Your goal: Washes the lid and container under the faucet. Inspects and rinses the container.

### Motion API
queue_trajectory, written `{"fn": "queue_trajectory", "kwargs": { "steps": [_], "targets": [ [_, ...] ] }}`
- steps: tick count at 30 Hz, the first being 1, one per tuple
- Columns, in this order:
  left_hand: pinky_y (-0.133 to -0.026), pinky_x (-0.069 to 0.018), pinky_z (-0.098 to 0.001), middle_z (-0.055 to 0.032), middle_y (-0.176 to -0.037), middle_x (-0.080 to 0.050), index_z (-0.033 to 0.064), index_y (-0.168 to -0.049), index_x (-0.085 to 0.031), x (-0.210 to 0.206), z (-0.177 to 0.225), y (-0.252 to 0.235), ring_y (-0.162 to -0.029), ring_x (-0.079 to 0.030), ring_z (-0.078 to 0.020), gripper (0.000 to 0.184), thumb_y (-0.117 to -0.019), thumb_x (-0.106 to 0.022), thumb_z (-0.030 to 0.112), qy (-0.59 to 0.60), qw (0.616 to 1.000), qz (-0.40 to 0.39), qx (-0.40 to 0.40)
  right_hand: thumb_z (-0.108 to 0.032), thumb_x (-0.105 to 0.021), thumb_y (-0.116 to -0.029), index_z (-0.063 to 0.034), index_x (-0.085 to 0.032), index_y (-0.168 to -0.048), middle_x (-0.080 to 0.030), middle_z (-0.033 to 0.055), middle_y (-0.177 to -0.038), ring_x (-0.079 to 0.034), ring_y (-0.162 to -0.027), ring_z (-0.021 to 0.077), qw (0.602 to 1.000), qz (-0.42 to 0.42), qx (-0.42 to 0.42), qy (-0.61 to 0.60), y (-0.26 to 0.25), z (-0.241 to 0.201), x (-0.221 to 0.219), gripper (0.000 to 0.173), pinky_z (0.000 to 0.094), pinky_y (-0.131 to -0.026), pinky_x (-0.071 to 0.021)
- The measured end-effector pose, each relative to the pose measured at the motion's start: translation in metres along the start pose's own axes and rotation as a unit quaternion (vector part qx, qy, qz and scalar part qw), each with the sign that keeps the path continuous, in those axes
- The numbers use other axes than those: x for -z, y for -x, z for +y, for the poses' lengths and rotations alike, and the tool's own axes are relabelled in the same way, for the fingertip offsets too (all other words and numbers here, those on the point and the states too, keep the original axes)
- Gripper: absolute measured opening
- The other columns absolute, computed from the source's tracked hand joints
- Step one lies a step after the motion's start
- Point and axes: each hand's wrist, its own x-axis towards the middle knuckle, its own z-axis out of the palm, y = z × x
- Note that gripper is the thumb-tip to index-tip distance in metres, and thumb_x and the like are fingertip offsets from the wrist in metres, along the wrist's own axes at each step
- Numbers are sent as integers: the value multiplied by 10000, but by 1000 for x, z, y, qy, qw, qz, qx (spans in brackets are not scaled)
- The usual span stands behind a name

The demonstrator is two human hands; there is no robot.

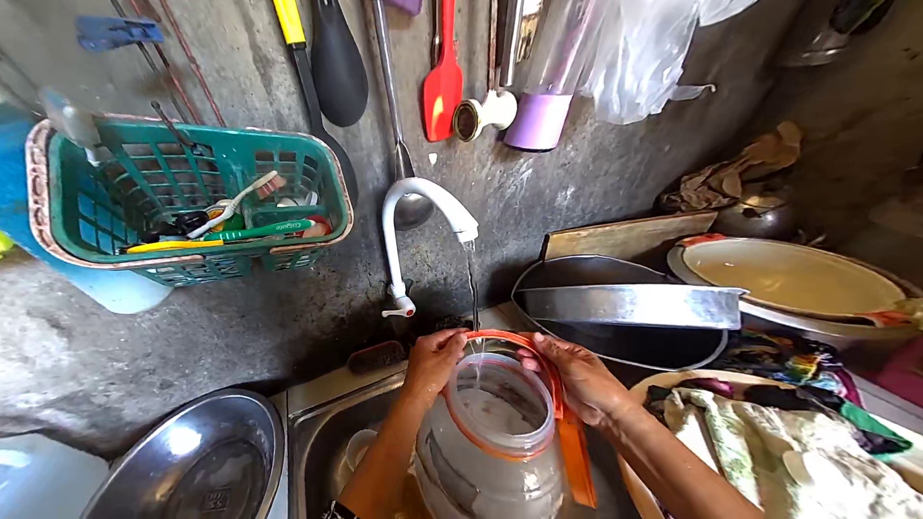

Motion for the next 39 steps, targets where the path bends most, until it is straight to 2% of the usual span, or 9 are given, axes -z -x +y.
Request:
{"fn": "queue_trajectory", "kwargs": {
  "steps": [8,14,18,21,24,29,32,36,39],
  "targets": [
    [-663,-489,-263,-43,-850,-613,35,-1200,-693,15,-8,3,-703,-554,-106,256,-1072,-545,200,95,990,30,98,-48,-396,-1088,31,-643,-1185,-695,77,-865,-658,-681,96,999,-11,-43,-27,-6,4,-18,277,227,-644,-577],
    [-729,-491,-343,-109,-985,-638,27,-1218,-659,3,-19,-5,-805,-566,-162,318,-1095,-492,268,119,983,100,99,-117,-314,-979,12,-644,-1307,-563,122,-1463,-512,-1351,198,953,16,219,206,8,12,-28,483,419,-1102,-414],
    [-777,-497,-370,-148,-1022,-640,1,-1227,-653,-12,-18,-28,-839,-575,-185,360,-1112,-438,265,97,985,119,75,-524,-559,-963,-111,-792,-1090,-769,72,-1014,-713,-995,270,735,-78,431,517,19,33,-23,491,533,-950,-535],
    [-976,-480,-442,-196,-1208,-669,-30,-1312,-618,-15,-15,-40,-1091,-624,-256,431,-1129,-361,265,85,992,84,42,-642,-534,-915,-94,-744,-794,-673,56,-645,-673,-616,253,628,-51,497,597,3,42,-23,598,498,-647,-548],
    [-1149,-369,-560,-203,-1536,-481,32,-1540,-417,-11,-11,-16,-1404,-478,-357,606,-1122,-271,446,-31,999,42,-12,-562,-530,-965,-44,-637,-641,-568,114,-526,-637,-531,335,659,-49,424,619,-16,22,-33,620,544,-505,-493],
    [-1166,-360,-539,-292,-1492,-488,-43,-1573,-299,-30,-43,-7,-1396,-478,-403,579,-1127,-274,324,-138,980,140,-40,-487,-558,-1034,-40,-712,-782,-693,187,-752,-697,-809,415,722,-57,201,660,-25,-4,-68,535,630,-692,-498],
    [-1206,-309,-513,-274,-1560,-417,-40,-1585,-273,-16,-41,3,-1460,-408,-379,635,-1119,-285,392,-148,983,105,17,-402,-655,-988,-31,-677,-696,-630,155,-664,-644,-711,365,767,-98,226,592,-34,-3,-57,472,604,-679,-469],
    [-1169,-337,-544,-236,-1479,-525,-4,-1465,-503,-1,-57,-6,-1407,-469,-353,613,-1121,-258,440,-78,996,23,28,-360,-679,-888,-127,-517,-548,-457,-42,-530,-469,-540,106,836,-143,269,455,-57,11,-15,443,382,-568,-394],
    [-1184,-345,-537,-259,-1512,-477,9,-1539,-400,-24,-67,-16,-1429,-443,-366,688,-1042,-524,468,-54,998,31,31,-190,-605,-997,11,-641,-746,-612,157,-751,-618,-781,314,819,-115,247,505,-65,1,-4,323,531,-753,-484]
  ]
}}
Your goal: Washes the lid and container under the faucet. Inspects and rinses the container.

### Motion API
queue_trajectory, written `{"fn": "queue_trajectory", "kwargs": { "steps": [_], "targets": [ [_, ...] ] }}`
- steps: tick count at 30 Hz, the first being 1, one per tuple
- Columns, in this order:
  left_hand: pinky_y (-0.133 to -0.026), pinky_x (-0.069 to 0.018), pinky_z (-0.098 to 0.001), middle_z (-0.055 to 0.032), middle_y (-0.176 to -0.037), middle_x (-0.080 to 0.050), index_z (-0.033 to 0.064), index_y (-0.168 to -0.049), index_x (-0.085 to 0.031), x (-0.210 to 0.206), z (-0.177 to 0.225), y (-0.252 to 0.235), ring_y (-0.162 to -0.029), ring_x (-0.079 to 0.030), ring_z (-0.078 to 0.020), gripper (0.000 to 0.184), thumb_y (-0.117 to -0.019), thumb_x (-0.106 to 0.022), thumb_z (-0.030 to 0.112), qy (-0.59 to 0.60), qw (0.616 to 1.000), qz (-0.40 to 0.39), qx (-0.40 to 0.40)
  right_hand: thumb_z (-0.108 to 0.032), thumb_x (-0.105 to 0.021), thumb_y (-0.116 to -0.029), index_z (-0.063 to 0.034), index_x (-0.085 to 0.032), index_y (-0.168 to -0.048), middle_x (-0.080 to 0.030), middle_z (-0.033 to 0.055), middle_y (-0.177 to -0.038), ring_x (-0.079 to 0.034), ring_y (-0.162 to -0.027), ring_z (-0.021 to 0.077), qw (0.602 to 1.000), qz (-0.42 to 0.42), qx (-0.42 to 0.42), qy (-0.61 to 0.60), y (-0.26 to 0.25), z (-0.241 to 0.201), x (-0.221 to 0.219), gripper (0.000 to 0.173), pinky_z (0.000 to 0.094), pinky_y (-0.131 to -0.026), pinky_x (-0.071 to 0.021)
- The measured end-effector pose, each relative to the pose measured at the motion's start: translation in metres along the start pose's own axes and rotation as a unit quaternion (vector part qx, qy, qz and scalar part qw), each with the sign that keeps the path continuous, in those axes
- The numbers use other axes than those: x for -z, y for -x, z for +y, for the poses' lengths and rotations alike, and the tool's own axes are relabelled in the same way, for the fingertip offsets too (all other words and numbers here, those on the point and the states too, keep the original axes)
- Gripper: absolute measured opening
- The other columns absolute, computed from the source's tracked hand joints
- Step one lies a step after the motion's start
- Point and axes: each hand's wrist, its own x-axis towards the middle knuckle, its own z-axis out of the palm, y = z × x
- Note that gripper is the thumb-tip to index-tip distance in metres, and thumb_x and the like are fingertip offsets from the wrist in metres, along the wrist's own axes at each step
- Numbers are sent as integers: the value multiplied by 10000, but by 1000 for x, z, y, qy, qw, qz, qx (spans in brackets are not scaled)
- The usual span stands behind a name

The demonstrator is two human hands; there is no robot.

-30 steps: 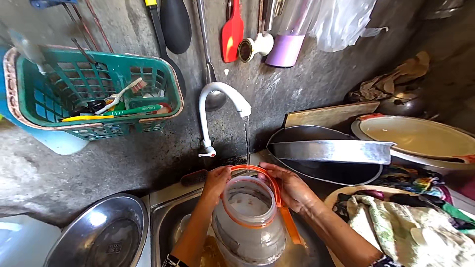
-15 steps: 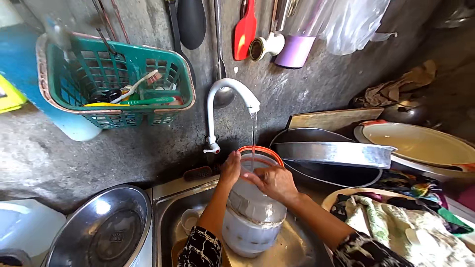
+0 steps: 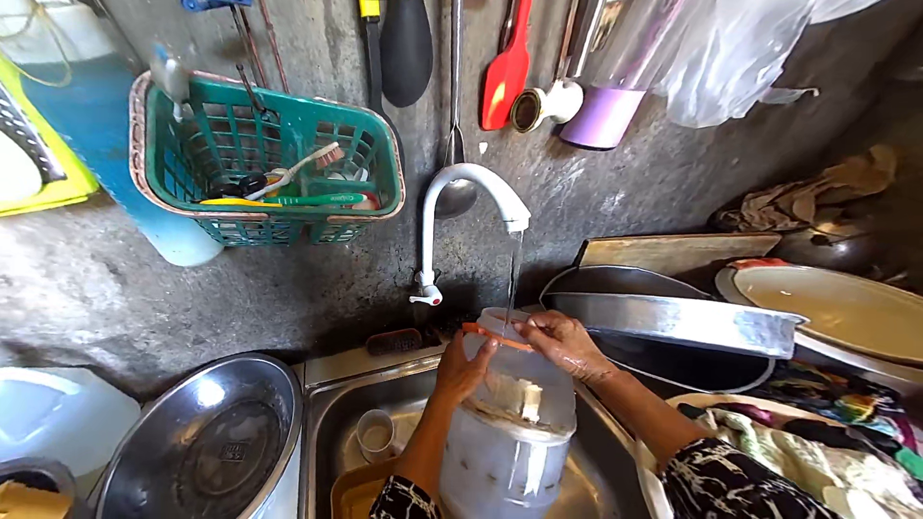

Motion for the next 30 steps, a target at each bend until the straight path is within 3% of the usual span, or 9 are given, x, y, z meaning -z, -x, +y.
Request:
{"fn": "queue_trajectory", "kwargs": {
  "steps": [2,4,8,12,15,18,22,26,30],
  "targets": [
    [-1178,-347,-549,-254,-1529,-460,21,-1555,-379,-19,9,-4,-1430,-440,-375,702,-1035,-547,461,-30,999,25,10,-242,-470,-1090,7,-720,-1157,-707,254,-1096,-652,-1112,432,986,-70,-86,126,-7,-20,10,359,621,-991,-456],
    [-1147,-382,-552,-239,-1490,-509,26,-1530,-431,-32,12,-2,-1386,-491,-374,585,-1089,-438,411,-50,998,37,-12,-489,-462,-1072,-93,-670,-1319,-706,239,-1180,-645,-1155,453,954,-113,-174,217,-8,-39,9,511,660,-967,-463],
    [-1175,-364,-500,-200,-1477,-547,7,-1465,-525,-22,-16,11,-1393,-503,-307,483,-1126,-294,262,14,996,37,-78,-597,-660,-937,-22,-743,-1063,-728,261,-951,-693,-948,490,957,-29,-172,230,12,-58,-11,594,696,-785,-499],
    [-1258,-231,-436,-271,-1585,-380,-80,-1534,-362,12,-45,50,-1507,-343,-316,528,-1131,-246,241,50,998,15,-24,-497,-602,-1006,-37,-746,-944,-724,205,-849,-703,-859,439,975,-32,-63,209,13,-79,-14,486,663,-739,-505],
    [-1230,-299,-433,-279,-1558,-416,-84,-1517,-389,48,-55,101,-1474,-396,-327,513,-1118,-327,232,51,997,48,15,-458,-588,-1022,-101,-778,-1068,-720,167,-789,-695,-725,414,973,56,59,216,19,-115,38,408,672,-618,-502],
    [-1119,-442,-437,-234,-1488,-513,-44,-1488,-449,74,-64,140,-1370,-518,-295,513,-1095,-355,272,120,988,79,57,-514,-516,-999,-86,-692,-827,-604,123,-632,-594,-568,352,951,145,125,244,16,-151,83,493,562,-505,-379],
    [-1064,-499,-436,-221,-1343,-627,-53,-1394,-551,82,-74,187,-1225,-629,-275,434,-1087,-415,222,79,993,73,50,-422,-686,-945,-91,-774,-949,-706,136,-753,-694,-706,374,966,112,105,207,36,-88,-9,343,650,-630,-531],
    [-1057,-521,-411,-214,-1298,-656,-87,-1334,-591,110,-81,244,-1182,-661,-246,388,-1060,-455,152,55,993,100,27,-437,-647,-978,-111,-797,-1042,-724,137,-749,-694,-676,382,970,58,94,216,28,-114,37,365,657,-591,-505],
    [-1051,-517,-393,-262,-1318,-623,-135,-1351,-536,111,-90,265,-1198,-649,-256,411,-1047,-469,132,95,986,125,50,-457,-631,-962,-63,-753,-858,-678,158,-700,-672,-658,395,962,78,90,245,17,-118,29,425,636,-570,-489]
  ]
}}
